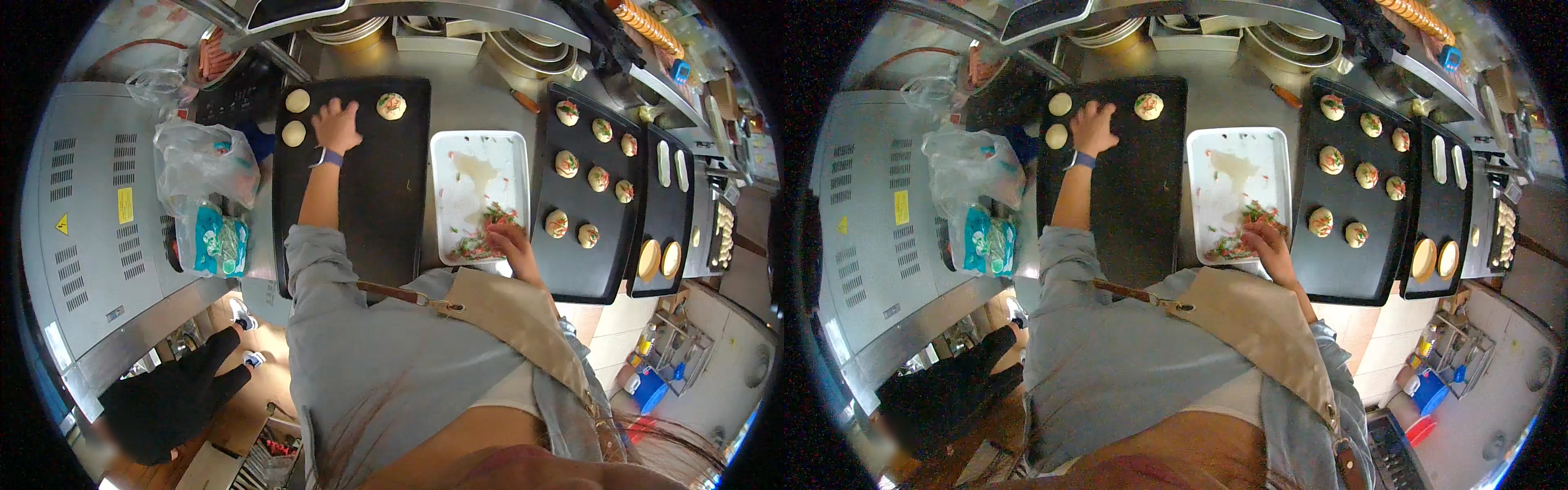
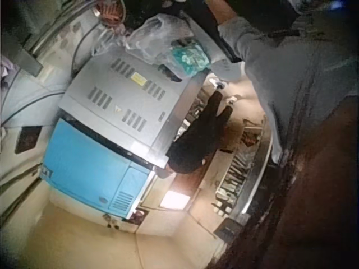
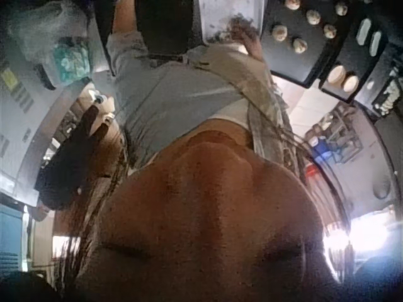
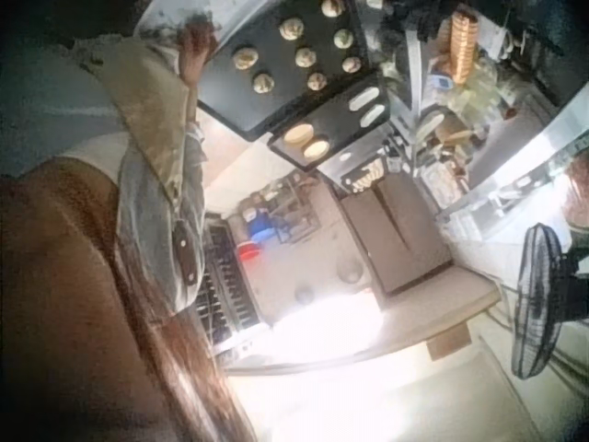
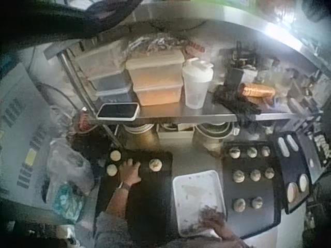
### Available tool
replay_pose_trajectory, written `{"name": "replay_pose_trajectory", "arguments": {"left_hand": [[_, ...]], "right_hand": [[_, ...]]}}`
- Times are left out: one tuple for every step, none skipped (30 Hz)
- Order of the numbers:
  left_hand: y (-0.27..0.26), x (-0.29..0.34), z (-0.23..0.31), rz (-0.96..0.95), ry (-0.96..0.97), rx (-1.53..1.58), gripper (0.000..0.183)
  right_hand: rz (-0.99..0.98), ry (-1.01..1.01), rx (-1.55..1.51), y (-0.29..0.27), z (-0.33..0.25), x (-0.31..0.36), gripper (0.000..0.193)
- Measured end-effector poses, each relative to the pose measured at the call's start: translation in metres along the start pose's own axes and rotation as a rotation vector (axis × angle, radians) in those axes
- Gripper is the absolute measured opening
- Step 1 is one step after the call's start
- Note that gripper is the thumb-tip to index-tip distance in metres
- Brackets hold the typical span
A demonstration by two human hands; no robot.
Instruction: The person assembles small round food items by placing a colorful vegetable mixture onto dough balls and arranging them on a black tray. The person repeatedly picks up dough, adds filling, and places the items in rows on the tray.
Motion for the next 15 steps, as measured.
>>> {"name": "replay_pose_trajectory", "arguments": {"left_hand": [[-0.002,-0.013,0.009,-0.017,0.033,0.091,0.063],[-0.006,-0.020,0.025,0.015,0.086,0.141,0.063],[0.001,-0.033,0.038,-0.026,0.118,0.208,0.072],[0.006,-0.042,0.052,0.001,0.165,0.257,0.074],[0.012,-0.050,0.062,-0.025,0.143,0.283,0.076],[0.021,-0.059,0.073,-0.037,0.134,0.302,0.077],[0.029,-0.063,0.081,-0.049,0.125,0.322,0.078],[0.042,-0.066,0.080,-0.114,0.096,0.281,0.075],[0.048,-0.069,0.082,-0.129,0.101,0.251,0.064],[0.055,-0.071,0.085,-0.137,0.088,0.249,0.058],[0.061,-0.072,0.089,-0.145,0.075,0.247,0.052],[0.059,-0.070,0.092,-0.148,0.108,0.235,0.049],[0.056,-0.067,0.093,-0.152,0.141,0.223,0.047],[0.053,-0.063,0.093,-0.155,0.173,0.211,0.044],[0.046,-0.055,0.092,-0.137,0.208,0.220,0.042]], "right_hand": [[-0.014,0.016,0.031,0.002,0.000,-0.001,0.027],[-0.009,-0.007,-0.026,0.004,0.003,-0.001,0.026],[-0.010,0.011,-0.030,0.005,0.005,-0.001,0.025],[-0.008,0.027,-0.034,0.005,0.006,-0.001,0.025],[-0.012,0.040,-0.036,0.005,0.008,-0.002,0.024],[-0.002,0.023,-0.042,0.004,0.005,-0.001,0.024],[0.008,0.006,-0.047,0.005,0.003,0.000,0.025],[0.017,-0.012,-0.051,0.007,0.001,0.001,0.025],[0.007,0.033,-0.024,0.010,0.000,0.003,0.027],[-0.008,0.027,-0.008,0.006,0.008,0.000,0.028],[-0.023,0.021,0.010,0.002,0.016,-0.003,0.028],[-0.019,0.015,-0.025,0.003,0.014,-0.001,0.029],[-0.015,0.009,-0.059,0.005,0.011,0.002,0.029],[-0.011,0.003,-0.092,0.006,0.009,0.004,0.029],[-0.005,-0.009,-0.084,0.005,0.010,0.005,0.029]]}}
Point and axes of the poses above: each hand's wrist, its own x-axis away from the middle knuckle, its own y-axis out of the palm, z = x × y, the point moved 10 cm from there along -x, towards the middle knuckle, and after that the axes turned 1 degree about -z, right-handed, at the moved point
